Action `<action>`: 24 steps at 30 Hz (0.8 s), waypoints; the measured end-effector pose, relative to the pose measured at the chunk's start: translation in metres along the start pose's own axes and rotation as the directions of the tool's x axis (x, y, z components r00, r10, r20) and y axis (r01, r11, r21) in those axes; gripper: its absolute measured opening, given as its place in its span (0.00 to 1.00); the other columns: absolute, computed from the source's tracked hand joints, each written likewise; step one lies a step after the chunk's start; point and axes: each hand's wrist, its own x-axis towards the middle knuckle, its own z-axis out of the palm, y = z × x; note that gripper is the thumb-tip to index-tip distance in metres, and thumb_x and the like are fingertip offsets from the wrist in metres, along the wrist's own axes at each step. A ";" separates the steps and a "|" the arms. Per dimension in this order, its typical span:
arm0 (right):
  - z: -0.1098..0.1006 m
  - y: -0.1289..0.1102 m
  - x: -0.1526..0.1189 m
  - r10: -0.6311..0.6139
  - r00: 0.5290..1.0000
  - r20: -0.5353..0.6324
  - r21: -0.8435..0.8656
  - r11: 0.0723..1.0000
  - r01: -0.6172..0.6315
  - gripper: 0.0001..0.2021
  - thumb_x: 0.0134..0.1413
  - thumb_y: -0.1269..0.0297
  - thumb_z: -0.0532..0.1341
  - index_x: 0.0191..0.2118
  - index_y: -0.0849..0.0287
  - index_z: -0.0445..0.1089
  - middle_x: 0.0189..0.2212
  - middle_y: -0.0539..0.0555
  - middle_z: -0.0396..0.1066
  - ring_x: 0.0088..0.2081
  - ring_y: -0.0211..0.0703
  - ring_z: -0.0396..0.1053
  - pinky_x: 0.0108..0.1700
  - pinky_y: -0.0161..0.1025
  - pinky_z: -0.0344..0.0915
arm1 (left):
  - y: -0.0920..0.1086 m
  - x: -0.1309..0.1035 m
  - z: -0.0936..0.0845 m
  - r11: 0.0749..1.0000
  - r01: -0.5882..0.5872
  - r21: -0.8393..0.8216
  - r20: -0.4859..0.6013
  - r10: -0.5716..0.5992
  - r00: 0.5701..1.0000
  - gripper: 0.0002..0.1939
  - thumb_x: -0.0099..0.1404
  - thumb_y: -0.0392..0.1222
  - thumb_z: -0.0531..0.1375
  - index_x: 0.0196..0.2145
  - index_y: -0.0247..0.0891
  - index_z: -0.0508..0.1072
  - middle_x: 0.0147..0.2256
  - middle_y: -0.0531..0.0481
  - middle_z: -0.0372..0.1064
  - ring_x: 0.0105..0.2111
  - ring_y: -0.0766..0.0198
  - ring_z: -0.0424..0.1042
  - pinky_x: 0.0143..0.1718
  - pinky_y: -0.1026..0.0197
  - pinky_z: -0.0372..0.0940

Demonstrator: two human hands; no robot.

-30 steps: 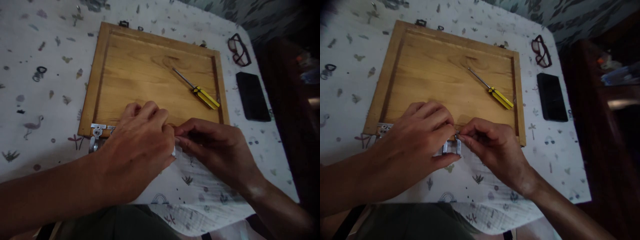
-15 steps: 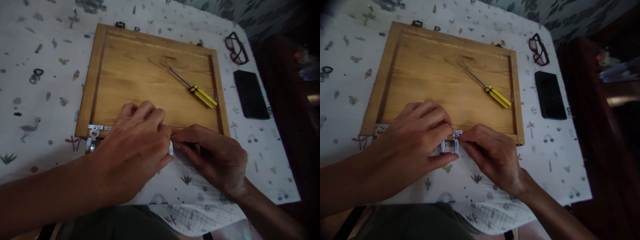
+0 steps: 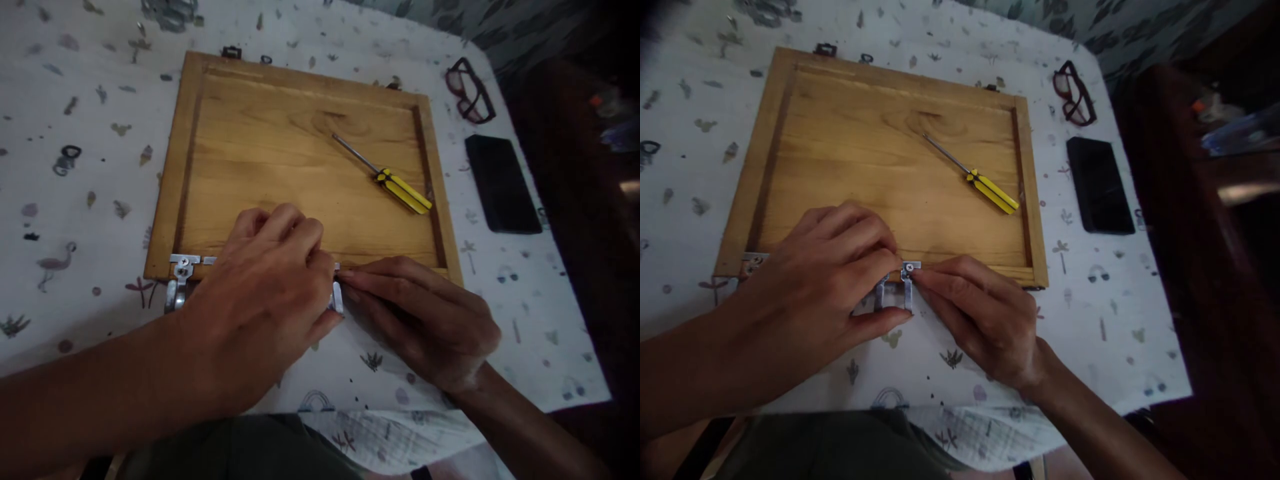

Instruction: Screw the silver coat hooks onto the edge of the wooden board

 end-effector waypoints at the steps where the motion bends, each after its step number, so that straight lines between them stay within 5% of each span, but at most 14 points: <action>1: 0.000 0.000 -0.001 -0.020 1.000 0.002 -0.013 1.000 0.020 0.23 0.55 0.81 0.64 0.53 0.51 0.71 0.42 0.54 0.75 0.39 0.38 0.74 0.37 0.37 0.75 | 0.000 0.000 0.000 1.000 -0.002 0.006 -0.003 0.002 1.000 0.11 0.63 0.46 0.67 0.32 0.35 0.75 0.36 0.45 0.71 0.43 0.48 0.69 0.42 0.44 0.64; 6: 0.001 0.002 -0.001 -0.075 0.997 0.004 -0.014 0.997 0.075 0.21 0.54 0.82 0.64 0.51 0.56 0.72 0.42 0.55 0.74 0.40 0.36 0.74 0.39 0.34 0.75 | 0.001 0.000 0.001 0.999 -0.002 0.039 -0.010 0.003 1.000 0.11 0.64 0.47 0.65 0.33 0.36 0.75 0.37 0.44 0.71 0.43 0.49 0.69 0.43 0.47 0.64; 11: 0.000 0.002 0.008 0.022 0.998 0.061 0.147 0.989 -0.031 0.16 0.58 0.80 0.62 0.48 0.52 0.73 0.37 0.52 0.74 0.37 0.34 0.74 0.36 0.33 0.74 | 0.001 -0.001 0.001 0.999 0.005 0.042 -0.001 -0.005 1.000 0.11 0.63 0.46 0.66 0.32 0.35 0.75 0.37 0.44 0.71 0.44 0.48 0.69 0.43 0.45 0.64; 24: 0.001 0.000 0.009 0.147 0.988 0.043 0.184 0.971 -0.152 0.15 0.59 0.75 0.63 0.48 0.50 0.74 0.36 0.49 0.76 0.35 0.34 0.74 0.34 0.34 0.70 | 0.000 -0.001 0.001 1.000 0.002 0.024 0.003 -0.002 1.000 0.10 0.63 0.46 0.66 0.32 0.36 0.75 0.38 0.45 0.71 0.45 0.48 0.69 0.45 0.44 0.63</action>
